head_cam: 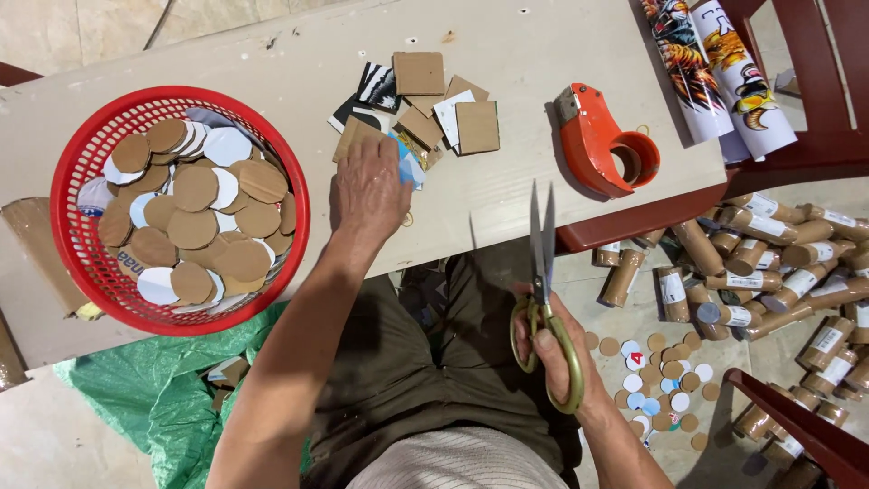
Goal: Cut cardboard into circular shapes using scissors.
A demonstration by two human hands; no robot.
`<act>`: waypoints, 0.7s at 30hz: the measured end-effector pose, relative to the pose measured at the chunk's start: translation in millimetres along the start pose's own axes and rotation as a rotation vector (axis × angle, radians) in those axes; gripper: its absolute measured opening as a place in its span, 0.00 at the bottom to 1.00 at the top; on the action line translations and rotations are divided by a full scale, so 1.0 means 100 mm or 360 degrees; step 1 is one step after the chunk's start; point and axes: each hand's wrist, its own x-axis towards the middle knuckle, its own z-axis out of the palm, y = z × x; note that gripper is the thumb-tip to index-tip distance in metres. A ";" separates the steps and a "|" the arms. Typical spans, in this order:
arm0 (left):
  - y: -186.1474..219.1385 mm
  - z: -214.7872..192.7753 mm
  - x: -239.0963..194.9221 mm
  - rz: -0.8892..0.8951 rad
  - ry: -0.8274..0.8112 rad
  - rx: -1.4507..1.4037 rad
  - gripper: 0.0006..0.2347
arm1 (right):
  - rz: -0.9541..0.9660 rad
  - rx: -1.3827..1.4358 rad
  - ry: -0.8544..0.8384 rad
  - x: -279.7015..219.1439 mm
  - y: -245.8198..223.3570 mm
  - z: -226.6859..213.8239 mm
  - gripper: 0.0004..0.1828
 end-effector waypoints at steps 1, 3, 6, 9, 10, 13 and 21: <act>0.02 -0.07 -0.03 0.0011 0.0046 0.0011 0.17 | -0.0001 -0.0080 -0.0015 0.00 0.01 0.02 0.62; 0.12 -0.31 -0.13 -0.0098 0.0021 -0.0192 0.13 | 0.0019 -0.0108 -0.0069 -0.02 0.00 0.06 0.62; 0.30 -0.69 -0.39 -0.0495 -0.0069 -0.0964 0.08 | 0.0013 -0.0214 -0.0197 -0.03 0.09 0.11 0.64; 0.42 -0.82 -0.81 -0.0836 -0.0120 -0.2019 0.06 | -0.0042 -0.0249 -0.0368 -0.03 -0.03 0.22 0.64; 0.44 -0.82 -0.98 -0.0888 -0.0085 -0.2498 0.05 | -0.0076 -0.0201 -0.0468 -0.03 -0.11 0.27 0.65; 0.56 -0.72 -1.34 -0.0898 0.0065 -0.2677 0.06 | -0.0044 -0.0275 -0.0559 -0.07 -0.16 0.41 0.66; 0.61 -0.66 -1.56 -0.0899 0.0085 -0.2522 0.04 | -0.0165 -0.0320 -0.0612 -0.08 -0.21 0.50 0.62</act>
